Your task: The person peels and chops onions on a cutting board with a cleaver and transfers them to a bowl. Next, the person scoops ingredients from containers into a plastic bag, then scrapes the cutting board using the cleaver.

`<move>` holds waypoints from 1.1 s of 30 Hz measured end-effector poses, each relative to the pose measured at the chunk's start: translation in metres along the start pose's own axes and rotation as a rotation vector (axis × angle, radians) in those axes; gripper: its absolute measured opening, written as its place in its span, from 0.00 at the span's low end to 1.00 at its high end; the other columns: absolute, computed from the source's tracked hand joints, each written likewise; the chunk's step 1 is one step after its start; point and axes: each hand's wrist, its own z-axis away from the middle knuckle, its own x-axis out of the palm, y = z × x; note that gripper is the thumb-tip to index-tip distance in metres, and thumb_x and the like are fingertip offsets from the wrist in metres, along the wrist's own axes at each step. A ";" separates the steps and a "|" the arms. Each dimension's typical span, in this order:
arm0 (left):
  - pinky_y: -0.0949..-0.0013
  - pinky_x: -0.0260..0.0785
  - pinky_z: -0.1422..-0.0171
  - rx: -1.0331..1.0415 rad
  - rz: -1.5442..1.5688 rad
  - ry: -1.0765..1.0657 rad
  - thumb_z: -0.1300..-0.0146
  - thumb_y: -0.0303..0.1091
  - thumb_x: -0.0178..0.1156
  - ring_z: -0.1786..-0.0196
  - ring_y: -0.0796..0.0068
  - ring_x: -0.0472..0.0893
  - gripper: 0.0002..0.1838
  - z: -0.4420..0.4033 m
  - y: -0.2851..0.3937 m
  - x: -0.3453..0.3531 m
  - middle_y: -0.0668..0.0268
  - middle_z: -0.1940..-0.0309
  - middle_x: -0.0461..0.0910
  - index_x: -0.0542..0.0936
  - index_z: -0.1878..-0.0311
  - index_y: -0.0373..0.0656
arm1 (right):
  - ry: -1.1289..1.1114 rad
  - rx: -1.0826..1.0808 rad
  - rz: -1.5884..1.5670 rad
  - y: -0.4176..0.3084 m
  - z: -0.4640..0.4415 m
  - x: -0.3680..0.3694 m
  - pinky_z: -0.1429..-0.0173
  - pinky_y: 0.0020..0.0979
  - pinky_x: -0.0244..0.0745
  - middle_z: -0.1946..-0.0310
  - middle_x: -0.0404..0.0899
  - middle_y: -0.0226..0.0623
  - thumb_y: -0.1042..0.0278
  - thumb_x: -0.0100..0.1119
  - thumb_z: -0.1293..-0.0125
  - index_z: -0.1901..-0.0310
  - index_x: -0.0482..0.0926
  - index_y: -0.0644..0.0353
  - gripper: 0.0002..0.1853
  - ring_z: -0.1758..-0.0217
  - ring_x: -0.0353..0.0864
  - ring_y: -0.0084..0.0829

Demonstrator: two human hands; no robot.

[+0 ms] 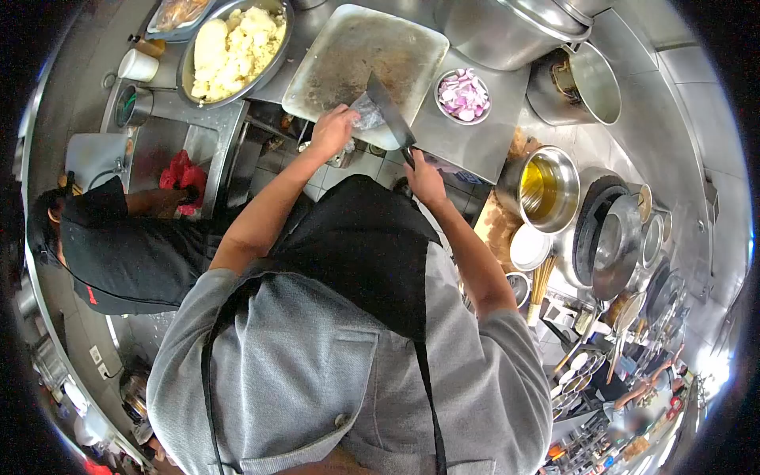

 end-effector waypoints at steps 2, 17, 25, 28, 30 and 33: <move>0.51 0.73 0.43 -0.051 0.048 -0.020 0.39 0.23 0.58 0.49 0.50 0.81 0.14 0.002 -0.003 0.000 0.58 0.55 0.80 0.84 0.52 0.47 | 0.045 -0.001 -0.022 -0.006 0.006 -0.008 0.50 0.63 0.76 0.58 0.84 0.67 0.55 0.54 0.24 0.34 0.66 0.56 0.23 0.55 0.83 0.68; 0.48 0.75 0.44 -0.172 0.271 0.218 0.37 0.28 0.64 0.50 0.44 0.81 0.15 0.004 0.014 0.008 0.53 0.56 0.80 0.76 0.47 0.43 | 0.065 0.063 0.011 0.012 -0.004 0.006 0.53 0.65 0.75 0.65 0.83 0.67 0.56 0.55 0.24 0.46 0.65 0.60 0.18 0.58 0.82 0.71; 0.48 0.74 0.47 -0.146 0.181 0.171 0.38 0.24 0.63 0.51 0.44 0.81 0.11 0.006 0.005 0.018 0.52 0.54 0.79 0.75 0.53 0.41 | -0.020 -0.064 -0.043 -0.011 -0.007 0.008 0.53 0.62 0.74 0.62 0.83 0.65 0.59 0.58 0.25 0.41 0.68 0.60 0.19 0.56 0.81 0.70; 0.47 0.74 0.47 -0.144 0.207 0.174 0.39 0.23 0.63 0.51 0.44 0.81 0.11 0.001 0.000 0.016 0.52 0.55 0.78 0.76 0.54 0.40 | 0.094 -0.087 -0.111 -0.025 0.002 -0.002 0.54 0.62 0.75 0.63 0.83 0.65 0.60 0.58 0.25 0.41 0.68 0.60 0.19 0.58 0.81 0.71; 0.47 0.74 0.48 -0.137 0.204 0.181 0.39 0.23 0.63 0.51 0.43 0.80 0.11 0.003 0.000 0.018 0.52 0.55 0.78 0.76 0.54 0.40 | 0.106 0.018 -0.093 -0.023 0.004 0.004 0.55 0.61 0.75 0.64 0.83 0.66 0.60 0.58 0.25 0.44 0.69 0.60 0.17 0.58 0.81 0.70; 0.49 0.75 0.49 -0.157 0.207 0.173 0.39 0.24 0.64 0.54 0.43 0.81 0.11 0.001 -0.001 0.019 0.52 0.57 0.79 0.76 0.54 0.40 | -0.005 0.031 0.109 0.006 -0.012 0.007 0.56 0.63 0.75 0.65 0.83 0.63 0.59 0.55 0.24 0.45 0.66 0.59 0.15 0.60 0.83 0.69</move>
